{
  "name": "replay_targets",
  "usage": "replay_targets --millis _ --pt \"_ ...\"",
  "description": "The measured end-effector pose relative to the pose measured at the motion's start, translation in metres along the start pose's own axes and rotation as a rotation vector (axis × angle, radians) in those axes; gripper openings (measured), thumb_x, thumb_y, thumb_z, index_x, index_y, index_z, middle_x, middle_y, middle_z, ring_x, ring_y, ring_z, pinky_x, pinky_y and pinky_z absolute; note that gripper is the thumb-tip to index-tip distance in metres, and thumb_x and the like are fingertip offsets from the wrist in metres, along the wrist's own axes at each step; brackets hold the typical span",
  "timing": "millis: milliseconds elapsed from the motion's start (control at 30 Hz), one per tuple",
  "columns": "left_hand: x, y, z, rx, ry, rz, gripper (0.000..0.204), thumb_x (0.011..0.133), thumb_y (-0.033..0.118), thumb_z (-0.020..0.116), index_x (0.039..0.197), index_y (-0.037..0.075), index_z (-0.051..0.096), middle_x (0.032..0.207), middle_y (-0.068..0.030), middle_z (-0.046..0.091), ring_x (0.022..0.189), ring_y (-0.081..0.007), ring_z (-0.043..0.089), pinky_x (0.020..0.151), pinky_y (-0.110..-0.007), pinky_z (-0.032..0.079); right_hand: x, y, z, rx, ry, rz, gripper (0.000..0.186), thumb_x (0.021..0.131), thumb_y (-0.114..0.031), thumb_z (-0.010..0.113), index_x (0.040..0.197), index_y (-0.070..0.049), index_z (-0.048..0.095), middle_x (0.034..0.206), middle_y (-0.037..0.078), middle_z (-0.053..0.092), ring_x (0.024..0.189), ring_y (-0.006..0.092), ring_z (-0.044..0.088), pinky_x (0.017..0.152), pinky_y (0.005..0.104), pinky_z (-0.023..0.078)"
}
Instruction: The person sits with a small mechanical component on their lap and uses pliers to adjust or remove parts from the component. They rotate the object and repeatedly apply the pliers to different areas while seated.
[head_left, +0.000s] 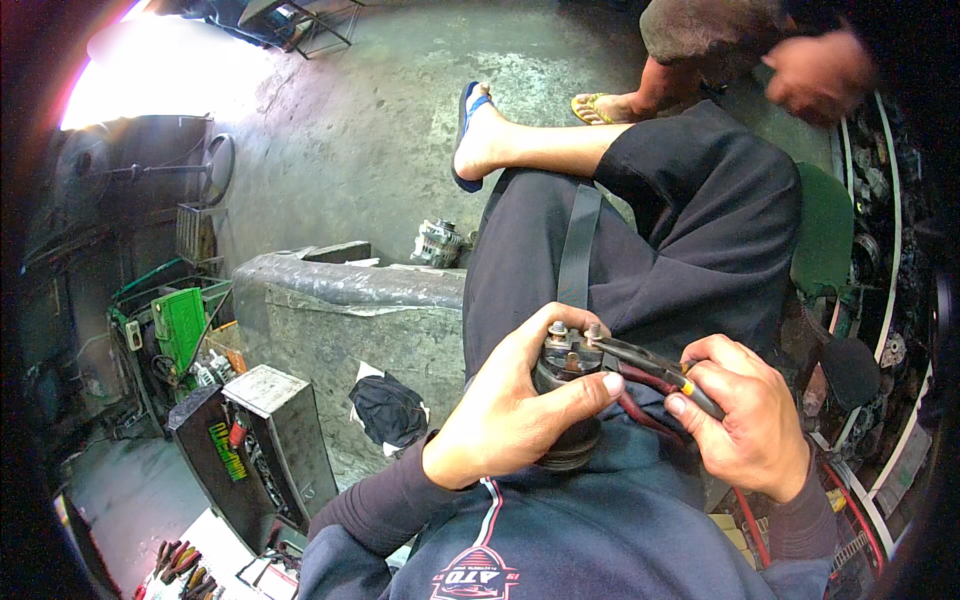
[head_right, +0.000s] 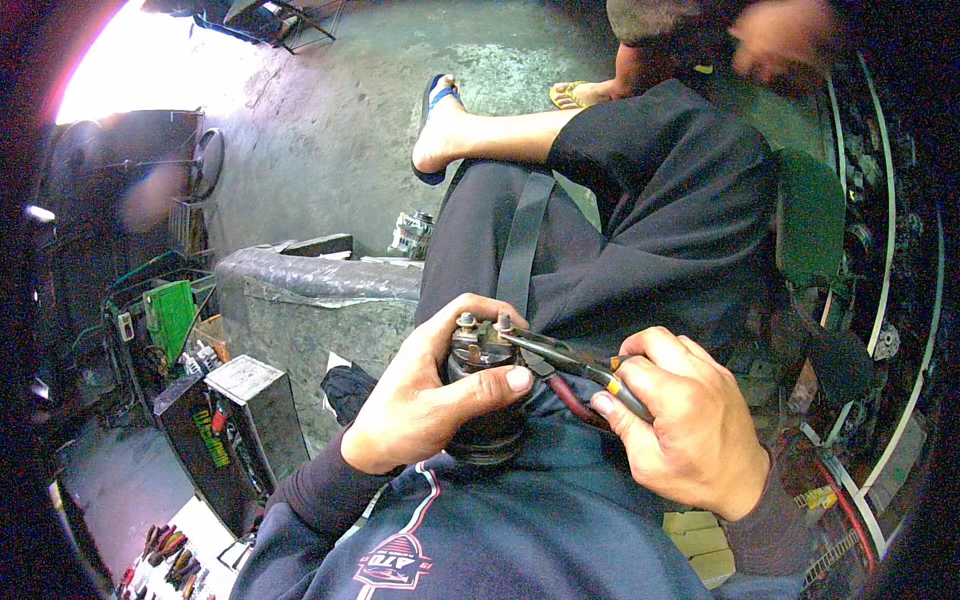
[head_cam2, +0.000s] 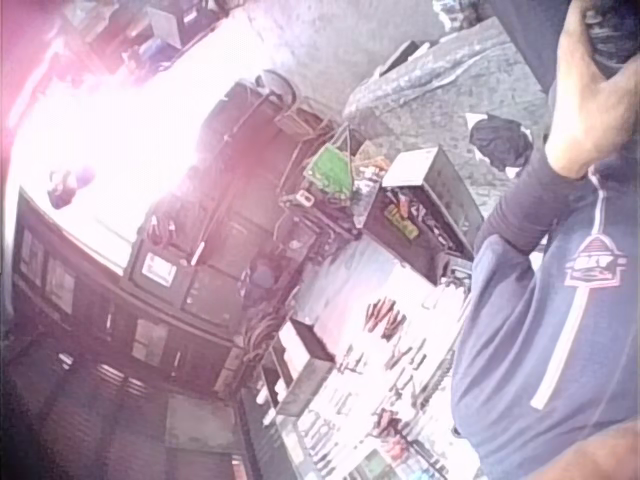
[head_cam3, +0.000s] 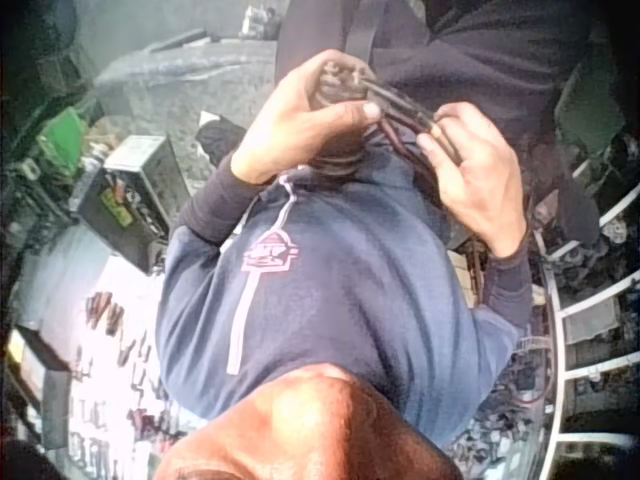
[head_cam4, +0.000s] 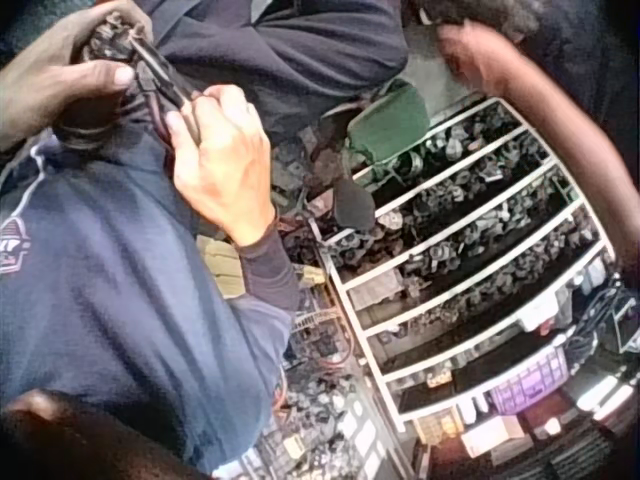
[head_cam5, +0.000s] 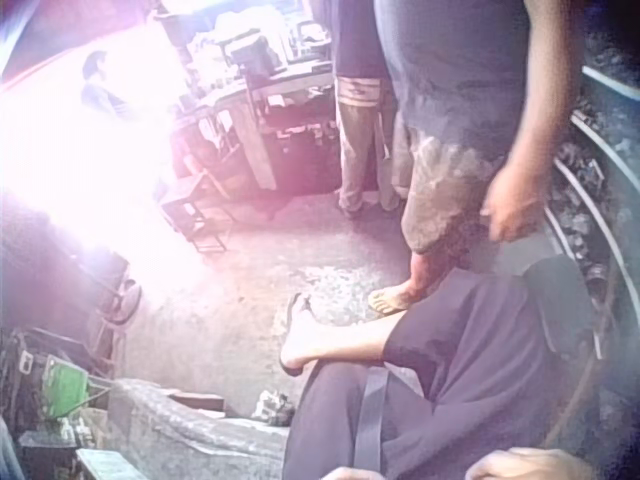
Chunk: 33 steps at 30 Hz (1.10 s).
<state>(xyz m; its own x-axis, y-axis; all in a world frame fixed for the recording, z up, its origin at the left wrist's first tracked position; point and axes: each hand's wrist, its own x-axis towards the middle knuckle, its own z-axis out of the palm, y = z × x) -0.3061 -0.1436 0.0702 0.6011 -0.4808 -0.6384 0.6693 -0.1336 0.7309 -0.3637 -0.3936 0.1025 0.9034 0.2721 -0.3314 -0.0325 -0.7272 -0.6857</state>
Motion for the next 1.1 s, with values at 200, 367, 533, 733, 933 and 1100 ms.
replay_targets --millis 200,367,533,733,933,1100 --pt "-0.001 -0.008 0.002 0.318 0.096 0.163 0.054 0.087 0.022 0.095 0.129 0.004 0.066 0.105 -0.0031 0.071 0.097 -0.0103 0.064 0.088 -0.029 0.054 -0.003 -0.008 0.008 -0.078 0.055 0.018 0.021 0.084 -0.008 0.082 0.093 0.002 0.065 0.111 0.018 0.065 0.098 0.0409 0.065 0.085 0.0484 0.053" --pt "0.001 -0.020 0.002 0.477 0.198 0.359 0.056 0.080 0.019 0.098 0.125 0.003 0.068 0.104 -0.0065 0.075 0.098 -0.0143 0.070 0.091 -0.032 0.056 -0.006 -0.012 0.020 -0.133 0.102 0.021 0.023 0.086 -0.013 0.081 0.096 0.000 0.065 0.114 0.018 0.062 0.096 0.0400 0.062 0.084 0.0512 0.052" --pt "0.002 -0.027 0.003 0.495 0.223 0.402 0.047 0.083 0.013 0.093 0.122 0.004 0.069 0.103 -0.0079 0.075 0.097 -0.0154 0.071 0.090 -0.032 0.057 -0.009 -0.019 0.039 -0.123 0.194 0.052 0.024 0.084 -0.010 0.083 0.095 0.002 0.066 0.115 0.019 0.063 0.097 0.0406 0.063 0.085 0.0504 0.051" --pt "0.005 -0.032 0.008 0.465 0.317 0.350 0.034 0.087 0.013 0.086 0.116 0.003 0.071 0.096 -0.0061 0.075 0.088 -0.0118 0.070 0.083 -0.031 0.058 -0.005 -0.016 0.054 -0.056 0.279 0.063 0.023 0.082 -0.009 0.084 0.092 0.002 0.067 0.112 0.020 0.066 0.099 0.0414 0.064 0.086 0.0495 0.052" --pt "0.006 -0.037 0.009 0.412 0.339 0.269 0.030 0.088 0.012 0.083 0.115 0.002 0.071 0.094 -0.0046 0.075 0.085 -0.0095 0.068 0.080 -0.030 0.057 -0.004 -0.012 0.060 -0.003 0.276 0.077 0.020 0.085 -0.011 0.083 0.093 0.002 0.069 0.112 0.019 0.067 0.098 0.0403 0.064 0.086 0.0489 0.052" --pt "0.006 -0.026 0.001 0.378 0.256 0.246 0.036 0.089 0.013 0.084 0.120 0.003 0.068 0.099 -0.0034 0.072 0.091 -0.0100 0.066 0.084 -0.029 0.055 0.000 -0.010 0.047 -0.051 0.201 0.037 0.021 0.086 -0.013 0.082 0.096 0.000 0.069 0.113 0.017 0.066 0.099 0.0388 0.064 0.087 0.0480 0.051"
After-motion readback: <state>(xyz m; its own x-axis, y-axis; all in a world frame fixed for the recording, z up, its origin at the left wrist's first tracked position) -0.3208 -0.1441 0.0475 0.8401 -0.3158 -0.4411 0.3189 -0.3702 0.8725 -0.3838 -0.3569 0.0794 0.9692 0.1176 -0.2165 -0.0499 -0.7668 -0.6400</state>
